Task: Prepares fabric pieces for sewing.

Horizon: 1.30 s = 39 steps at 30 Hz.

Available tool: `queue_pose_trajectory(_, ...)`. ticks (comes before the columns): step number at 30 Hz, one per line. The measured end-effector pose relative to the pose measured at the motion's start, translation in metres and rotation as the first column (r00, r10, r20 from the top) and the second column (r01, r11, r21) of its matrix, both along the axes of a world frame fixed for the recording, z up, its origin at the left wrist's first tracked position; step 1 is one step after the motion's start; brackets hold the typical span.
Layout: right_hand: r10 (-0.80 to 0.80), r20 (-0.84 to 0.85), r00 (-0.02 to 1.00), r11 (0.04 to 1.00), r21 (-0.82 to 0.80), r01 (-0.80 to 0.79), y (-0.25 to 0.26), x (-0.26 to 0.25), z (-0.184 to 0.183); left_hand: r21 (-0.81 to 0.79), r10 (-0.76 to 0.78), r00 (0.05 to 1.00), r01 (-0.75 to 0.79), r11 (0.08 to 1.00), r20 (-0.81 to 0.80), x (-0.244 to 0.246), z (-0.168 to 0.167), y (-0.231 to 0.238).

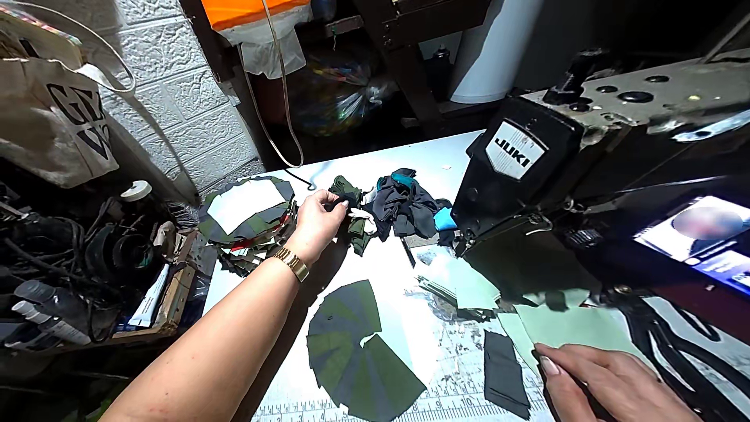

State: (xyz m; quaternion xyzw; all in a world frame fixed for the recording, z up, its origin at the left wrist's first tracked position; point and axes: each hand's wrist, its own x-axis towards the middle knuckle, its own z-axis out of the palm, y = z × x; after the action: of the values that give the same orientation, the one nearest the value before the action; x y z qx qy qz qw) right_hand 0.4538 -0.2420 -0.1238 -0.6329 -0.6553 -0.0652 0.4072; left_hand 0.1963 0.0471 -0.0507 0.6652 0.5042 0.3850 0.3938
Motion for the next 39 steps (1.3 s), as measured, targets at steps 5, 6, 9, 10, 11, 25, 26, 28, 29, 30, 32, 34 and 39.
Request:
queue_pose_trajectory(5, 0.000, -0.006, 1.000, 1.000, 0.006, 0.000, 0.000, 0.000, 0.000, -0.109, 0.010, 0.978, 0.013, 0.994, 0.207, 0.002, -0.003, 0.004)
queue_pose_trajectory(6, 0.001, -0.006, 1.000, 1.000, 0.007, -0.001, 0.000, 0.000, 0.000, -0.122, 0.022, 0.974, 0.006, 0.992, 0.226, 0.004, -0.003, 0.004)
queue_pose_trajectory(9, 0.001, -0.004, 1.000, 1.000, 0.004, -0.001, 0.000, 0.000, 0.000, -0.131, 0.055, 0.967, -0.023, 0.991, 0.248, 0.007, -0.005, 0.005)
queue_pose_trajectory(10, 0.000, -0.003, 1.000, 1.000, 0.005, 0.000, 0.000, 0.000, 0.000, -0.127, 0.062, 0.967, -0.031, 0.991, 0.248, 0.007, -0.006, 0.005)
queue_pose_trajectory(11, -0.001, -0.004, 1.000, 1.000, 0.007, 0.001, 0.000, 0.000, 0.000, -0.123, 0.066, 0.966, -0.035, 0.992, 0.252, 0.008, -0.005, 0.005)
queue_pose_trajectory(25, -0.009, 0.004, 1.000, 1.000, 0.009, 0.009, 0.000, 0.001, -0.001, -0.269, 0.133, 0.720, 0.077, 0.960, 0.681, 0.012, 0.023, -0.011)
queue_pose_trajectory(26, -0.010, 0.002, 1.000, 1.000, 0.009, 0.010, 0.000, 0.000, -0.001, -0.341, 0.195, 0.684, 0.083, 0.936, 0.702, 0.012, 0.026, -0.012)
queue_pose_trajectory(28, -0.010, 0.003, 1.000, 1.000, 0.006, 0.010, -0.001, 0.001, -0.001, -0.461, 0.315, 0.585, 0.117, 0.879, 0.748, 0.013, 0.033, -0.015)
queue_pose_trajectory(29, -0.011, 0.000, 1.000, 1.000, 0.006, 0.011, -0.001, 0.001, -0.001, -0.506, 0.372, 0.530, 0.130, 0.853, 0.762, 0.013, 0.037, -0.017)
queue_pose_trajectory(30, -0.011, -0.003, 1.000, 1.000, 0.009, 0.011, -0.001, 0.001, -0.002, -0.540, 0.418, 0.481, 0.142, 0.830, 0.770, 0.013, 0.040, -0.019)
queue_pose_trajectory(32, -0.010, -0.005, 1.000, 1.000, 0.013, 0.010, 0.000, 0.001, -0.002, -0.565, 0.465, 0.400, 0.179, 0.806, 0.790, 0.011, 0.045, -0.023)
queue_pose_trajectory(34, -0.004, -0.005, 1.000, 1.000, 0.011, 0.004, 0.000, 0.001, -0.001, -0.571, 0.467, 0.396, 0.201, 0.796, 0.791, 0.009, 0.049, -0.026)
queue_pose_trajectory(39, -0.011, 0.002, 1.000, 1.000, 0.003, 0.011, -0.001, 0.000, 0.000, -0.542, 0.353, 0.568, 0.202, 0.816, 0.744, 0.005, 0.046, -0.034)
